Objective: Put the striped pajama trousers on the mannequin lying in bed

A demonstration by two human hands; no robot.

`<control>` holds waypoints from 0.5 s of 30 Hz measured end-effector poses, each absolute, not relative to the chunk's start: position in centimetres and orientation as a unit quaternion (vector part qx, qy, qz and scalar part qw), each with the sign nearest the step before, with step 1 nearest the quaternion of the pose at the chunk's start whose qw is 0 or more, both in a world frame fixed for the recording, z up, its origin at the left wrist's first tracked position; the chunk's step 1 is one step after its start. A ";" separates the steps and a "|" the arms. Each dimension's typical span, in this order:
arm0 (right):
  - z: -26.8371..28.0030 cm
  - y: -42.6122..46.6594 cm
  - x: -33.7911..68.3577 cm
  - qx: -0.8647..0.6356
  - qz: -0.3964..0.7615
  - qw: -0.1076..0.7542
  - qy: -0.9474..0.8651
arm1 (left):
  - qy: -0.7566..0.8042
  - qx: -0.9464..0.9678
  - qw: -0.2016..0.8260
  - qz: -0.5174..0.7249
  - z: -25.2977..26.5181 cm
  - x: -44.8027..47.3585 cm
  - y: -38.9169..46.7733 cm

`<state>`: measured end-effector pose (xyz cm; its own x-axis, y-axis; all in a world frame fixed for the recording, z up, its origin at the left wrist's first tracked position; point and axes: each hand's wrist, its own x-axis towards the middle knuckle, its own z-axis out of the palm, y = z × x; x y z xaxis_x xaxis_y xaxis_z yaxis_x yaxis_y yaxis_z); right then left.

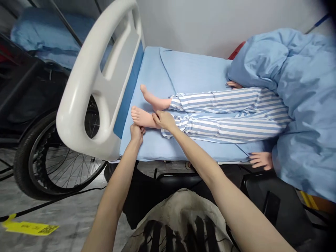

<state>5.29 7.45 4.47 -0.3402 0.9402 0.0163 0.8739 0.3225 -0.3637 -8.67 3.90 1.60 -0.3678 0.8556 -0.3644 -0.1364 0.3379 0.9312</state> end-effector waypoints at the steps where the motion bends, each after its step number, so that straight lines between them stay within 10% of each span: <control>1: 4.6 7.4 5.3 -0.561 0.151 0.117 -0.806 | 0.656 0.277 0.483 0.510 0.9 -9.2 2.4; 15: 9.9 6.0 10.3 -0.484 0.184 0.111 -0.848 | 0.628 0.369 0.419 0.541 -1.7 -2.6 -1.3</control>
<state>10.27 6.00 9.87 -0.5069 0.8620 0.0114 0.7800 0.4642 -0.4196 -2.62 -1.25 -1.74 -0.3751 0.9182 -0.1275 0.0104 0.1417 0.9899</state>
